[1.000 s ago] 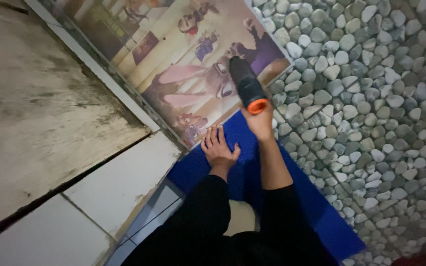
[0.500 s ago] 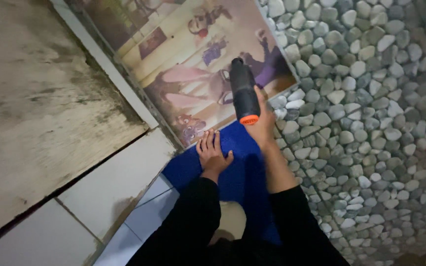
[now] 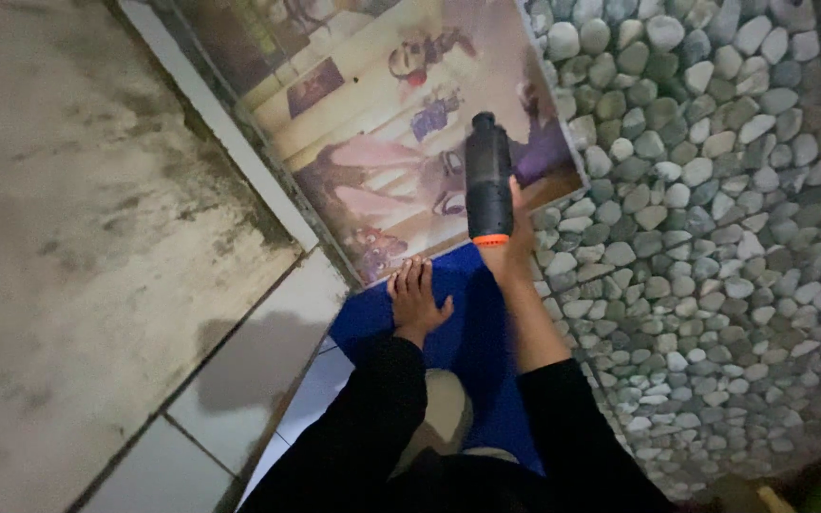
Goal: The recorder uses a heat gun to smooth or adhere a blue mat and a poster to the floor.
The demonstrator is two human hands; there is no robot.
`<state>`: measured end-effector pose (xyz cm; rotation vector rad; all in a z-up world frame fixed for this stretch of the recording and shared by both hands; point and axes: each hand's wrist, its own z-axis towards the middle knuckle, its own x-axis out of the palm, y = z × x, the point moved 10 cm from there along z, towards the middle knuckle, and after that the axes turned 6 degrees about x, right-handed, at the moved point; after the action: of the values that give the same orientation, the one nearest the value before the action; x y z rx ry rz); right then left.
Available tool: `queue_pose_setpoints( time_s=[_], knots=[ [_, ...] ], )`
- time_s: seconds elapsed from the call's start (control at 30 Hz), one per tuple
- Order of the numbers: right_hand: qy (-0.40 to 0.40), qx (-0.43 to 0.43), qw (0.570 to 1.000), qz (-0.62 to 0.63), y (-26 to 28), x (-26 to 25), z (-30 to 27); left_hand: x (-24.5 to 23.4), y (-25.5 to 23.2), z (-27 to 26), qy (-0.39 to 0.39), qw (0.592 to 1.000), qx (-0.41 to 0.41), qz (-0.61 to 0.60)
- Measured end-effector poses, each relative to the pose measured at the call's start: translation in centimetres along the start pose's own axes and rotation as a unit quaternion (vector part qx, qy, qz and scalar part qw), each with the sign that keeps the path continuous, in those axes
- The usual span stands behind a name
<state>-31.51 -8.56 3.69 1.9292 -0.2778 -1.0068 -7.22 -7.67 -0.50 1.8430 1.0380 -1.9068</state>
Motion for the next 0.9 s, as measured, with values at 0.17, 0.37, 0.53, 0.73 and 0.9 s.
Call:
queue_pose_setpoints(
  time_s=[0.17, 0.37, 0.53, 0.73, 0.9],
  knots=[
    [-0.055, -0.054, 0.995, -0.070, 0.5, -0.4, 0.1, 0.9, 0.3, 0.1, 0.013, 1.000, 0.014, -0.009],
    [-0.059, -0.077, 0.994, -0.055, 1.7, -0.4, -0.1, 0.6, 0.4, -0.2, -0.027, 0.999, 0.005, -0.017],
    [-0.038, -0.063, 0.997, -0.031, 1.8, -0.4, 0.0, 0.6, 0.6, -0.2, 0.001, 1.000, -0.007, -0.015],
    [0.017, -0.015, 0.992, 0.127, -2.1, 1.0, -0.1, -0.7, 0.6, -0.3, -0.065, 0.998, -0.008, -0.017],
    [-0.036, -0.087, 0.995, 0.028, -0.3, -2.7, 2.2, -1.1, 0.7, 0.4, 0.003, 0.998, -0.035, -0.043]
  ],
)
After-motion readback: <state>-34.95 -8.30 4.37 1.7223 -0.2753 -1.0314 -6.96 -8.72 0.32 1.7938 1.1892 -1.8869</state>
